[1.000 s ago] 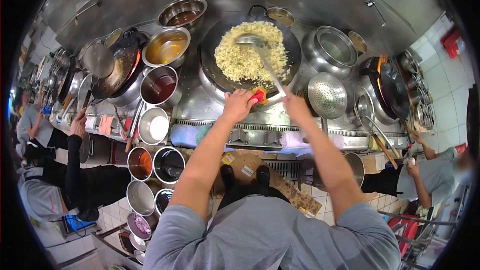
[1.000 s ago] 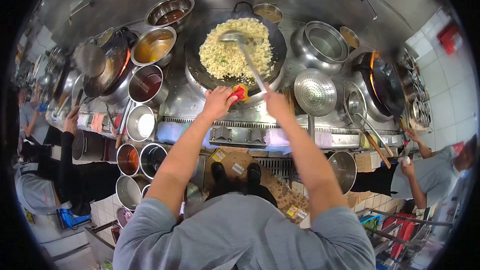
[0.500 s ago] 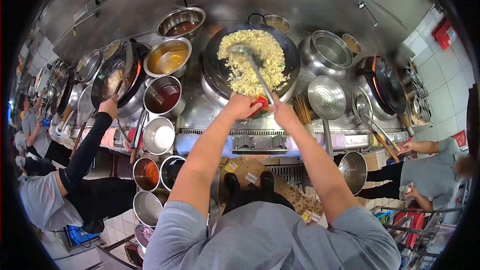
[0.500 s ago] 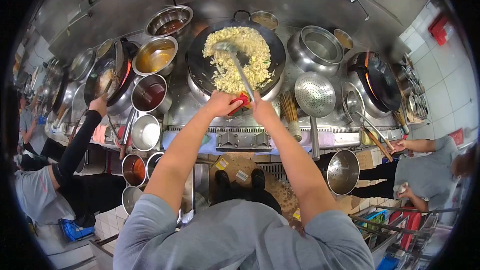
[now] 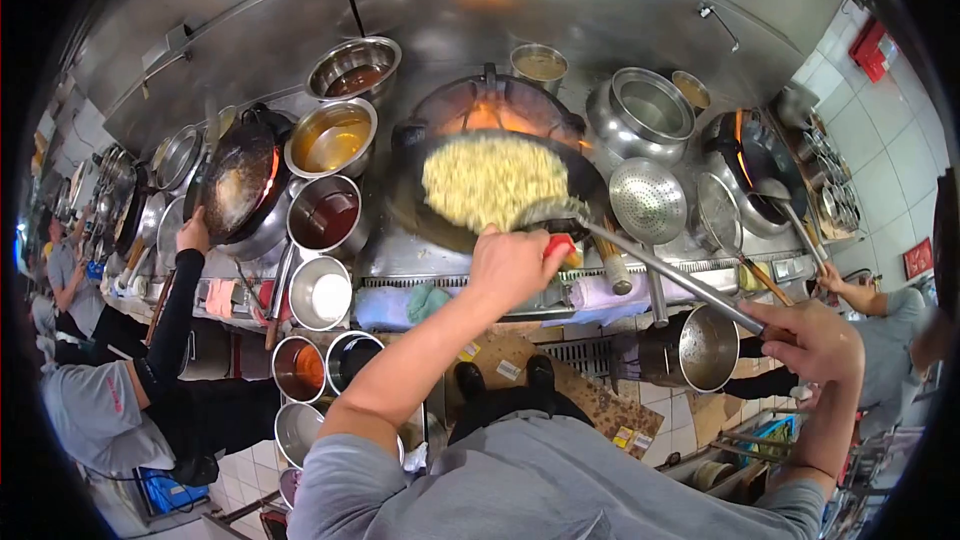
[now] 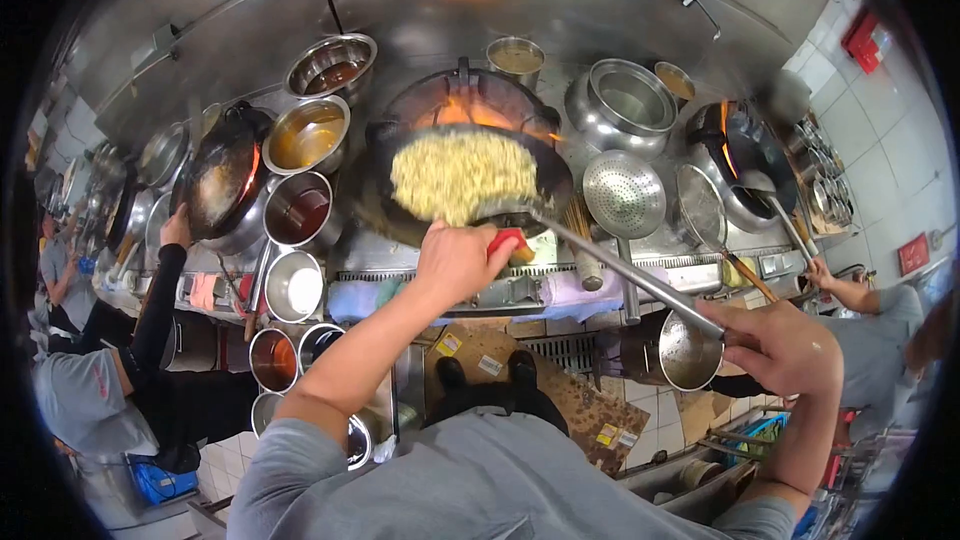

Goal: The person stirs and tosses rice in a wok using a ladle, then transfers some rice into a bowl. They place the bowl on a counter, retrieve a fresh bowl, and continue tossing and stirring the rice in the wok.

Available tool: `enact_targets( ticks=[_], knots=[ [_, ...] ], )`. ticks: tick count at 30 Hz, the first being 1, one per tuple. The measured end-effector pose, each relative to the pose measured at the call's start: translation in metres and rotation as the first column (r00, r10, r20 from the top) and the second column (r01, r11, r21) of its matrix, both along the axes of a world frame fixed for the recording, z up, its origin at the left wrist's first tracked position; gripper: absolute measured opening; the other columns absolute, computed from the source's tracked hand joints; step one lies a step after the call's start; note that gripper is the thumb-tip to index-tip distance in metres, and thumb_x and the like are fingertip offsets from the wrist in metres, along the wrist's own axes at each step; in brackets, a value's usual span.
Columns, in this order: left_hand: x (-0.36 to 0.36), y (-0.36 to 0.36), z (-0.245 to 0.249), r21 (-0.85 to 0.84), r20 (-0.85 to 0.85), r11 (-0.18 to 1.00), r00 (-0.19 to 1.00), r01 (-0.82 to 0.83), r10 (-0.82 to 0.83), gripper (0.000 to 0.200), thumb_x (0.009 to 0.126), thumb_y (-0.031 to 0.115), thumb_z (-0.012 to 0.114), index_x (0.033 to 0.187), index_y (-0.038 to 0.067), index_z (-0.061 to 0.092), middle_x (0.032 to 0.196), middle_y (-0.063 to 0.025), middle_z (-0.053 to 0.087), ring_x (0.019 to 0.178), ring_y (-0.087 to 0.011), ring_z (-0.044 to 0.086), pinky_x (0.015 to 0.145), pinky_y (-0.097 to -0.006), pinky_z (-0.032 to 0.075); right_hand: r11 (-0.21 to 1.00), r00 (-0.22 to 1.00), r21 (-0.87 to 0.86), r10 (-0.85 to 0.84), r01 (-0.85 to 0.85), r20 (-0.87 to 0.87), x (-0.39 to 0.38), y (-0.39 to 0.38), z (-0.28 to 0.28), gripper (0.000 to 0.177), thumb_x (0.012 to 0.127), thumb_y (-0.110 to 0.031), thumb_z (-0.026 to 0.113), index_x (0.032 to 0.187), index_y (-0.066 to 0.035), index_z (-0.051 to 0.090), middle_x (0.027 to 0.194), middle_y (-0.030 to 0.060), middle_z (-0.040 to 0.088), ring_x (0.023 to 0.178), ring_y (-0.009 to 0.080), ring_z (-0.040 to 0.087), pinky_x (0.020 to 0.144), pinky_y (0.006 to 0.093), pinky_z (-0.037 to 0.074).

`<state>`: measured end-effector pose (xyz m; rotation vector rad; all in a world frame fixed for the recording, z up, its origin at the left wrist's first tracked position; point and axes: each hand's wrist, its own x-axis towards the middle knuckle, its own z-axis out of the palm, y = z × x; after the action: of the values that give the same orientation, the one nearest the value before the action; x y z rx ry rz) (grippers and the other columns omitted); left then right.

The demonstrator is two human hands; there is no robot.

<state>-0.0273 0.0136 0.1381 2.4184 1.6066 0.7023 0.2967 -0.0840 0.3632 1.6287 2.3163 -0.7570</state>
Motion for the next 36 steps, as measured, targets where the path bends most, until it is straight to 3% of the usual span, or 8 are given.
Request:
enact_targets(
  ticks=[6,9,14,20,23,25,30,36],
  knots=[
    [0.011,0.05,-0.103,0.194,0.129,0.979,0.991,-0.058,0.033,0.037,0.091,0.039,0.059,0.068,0.011,0.064,0.059,-0.0112,0.063,0.054,-0.0298,0.06,0.067,-0.0435,0.041,0.969,0.977,0.188,0.183,-0.161,-0.105,-0.05,0.094,-0.129,0.058,0.083,-0.014,0.06,0.14,-0.019,0.05,0.088,0.0208,0.066,0.077,0.0388,0.064,0.07,0.0441,0.05],
    [0.02,-0.002,-0.163,0.164,0.044,0.983,0.996,-0.083,0.076,0.04,0.093,0.04,0.057,0.066,0.011,0.063,0.058,-0.0115,0.063,0.052,-0.0288,0.06,0.069,-0.0453,0.04,0.965,0.975,0.261,0.027,0.032,-0.218,-0.092,0.112,-0.188,0.052,0.086,-0.009,0.055,0.138,-0.013,0.052,0.09,0.0222,0.067,0.084,0.0399,0.065,0.078,0.0484,0.051],
    [0.003,-0.005,-0.099,0.084,-0.042,0.996,0.998,0.043,-0.039,0.04,0.093,0.043,0.055,0.07,0.012,0.066,0.061,-0.0108,0.065,0.054,-0.0279,0.062,0.071,-0.0477,0.039,0.95,0.947,0.307,0.053,0.05,-0.317,-0.081,0.084,-0.183,0.056,0.086,-0.011,0.06,0.141,-0.015,0.049,0.084,0.0225,0.066,0.078,0.0407,0.065,0.075,0.0456,0.05],
    [0.0,0.007,-0.078,-0.245,-0.036,0.969,0.999,0.019,-0.028,0.04,0.096,0.047,0.049,0.086,0.017,0.072,0.073,-0.0133,0.069,0.071,-0.0331,0.066,0.078,-0.0451,0.046,0.971,0.976,0.099,0.219,-0.216,-0.015,-0.024,0.032,-0.059,0.053,0.088,-0.016,0.057,0.141,-0.018,0.048,0.091,0.0186,0.068,0.084,0.0402,0.065,0.076,0.0487,0.05],
    [-0.006,0.014,-0.01,-0.07,-0.029,0.996,0.998,0.058,-0.06,0.039,0.095,0.047,0.05,0.086,0.016,0.073,0.062,-0.0105,0.065,0.061,-0.0317,0.065,0.072,-0.0447,0.048,0.992,0.966,-0.107,0.086,-0.061,0.242,-0.051,0.033,-0.003,0.054,0.087,-0.016,0.058,0.14,-0.019,0.048,0.096,0.0192,0.068,0.088,0.0389,0.065,0.078,0.0484,0.05],
    [-0.005,0.042,-0.024,0.152,0.066,0.988,0.997,0.035,-0.045,0.038,0.094,0.045,0.053,0.076,0.015,0.07,0.057,-0.0095,0.062,0.056,-0.0306,0.063,0.069,-0.0437,0.044,0.975,0.98,0.093,0.198,-0.2,0.036,-0.056,0.059,-0.043,0.055,0.086,-0.015,0.059,0.14,-0.019,0.05,0.096,0.019,0.068,0.087,0.0394,0.065,0.077,0.0481,0.051],
    [0.022,0.006,-0.158,0.04,-0.003,0.995,0.996,-0.093,0.093,0.042,0.094,0.046,0.051,0.072,0.014,0.068,0.061,-0.0106,0.065,0.06,-0.0279,0.065,0.077,-0.0464,0.043,0.95,0.993,0.311,0.031,0.005,-0.111,-0.098,0.105,-0.186,0.052,0.088,-0.015,0.055,0.14,-0.019,0.049,0.087,0.0271,0.066,0.081,0.0448,0.064,0.076,0.0529,0.051],
    [-0.009,0.039,-0.078,-0.059,-0.088,0.997,0.995,0.046,-0.051,0.039,0.094,0.047,0.051,0.078,0.016,0.068,0.065,-0.0092,0.066,0.06,-0.0283,0.063,0.073,-0.0449,0.04,0.951,0.964,0.254,-0.111,0.174,-0.242,-0.057,0.032,-0.241,0.062,0.093,-0.017,0.055,0.15,-0.02,0.03,0.083,0.0284,0.065,0.075,0.0498,0.061,0.074,0.0556,0.05]
  ],
)
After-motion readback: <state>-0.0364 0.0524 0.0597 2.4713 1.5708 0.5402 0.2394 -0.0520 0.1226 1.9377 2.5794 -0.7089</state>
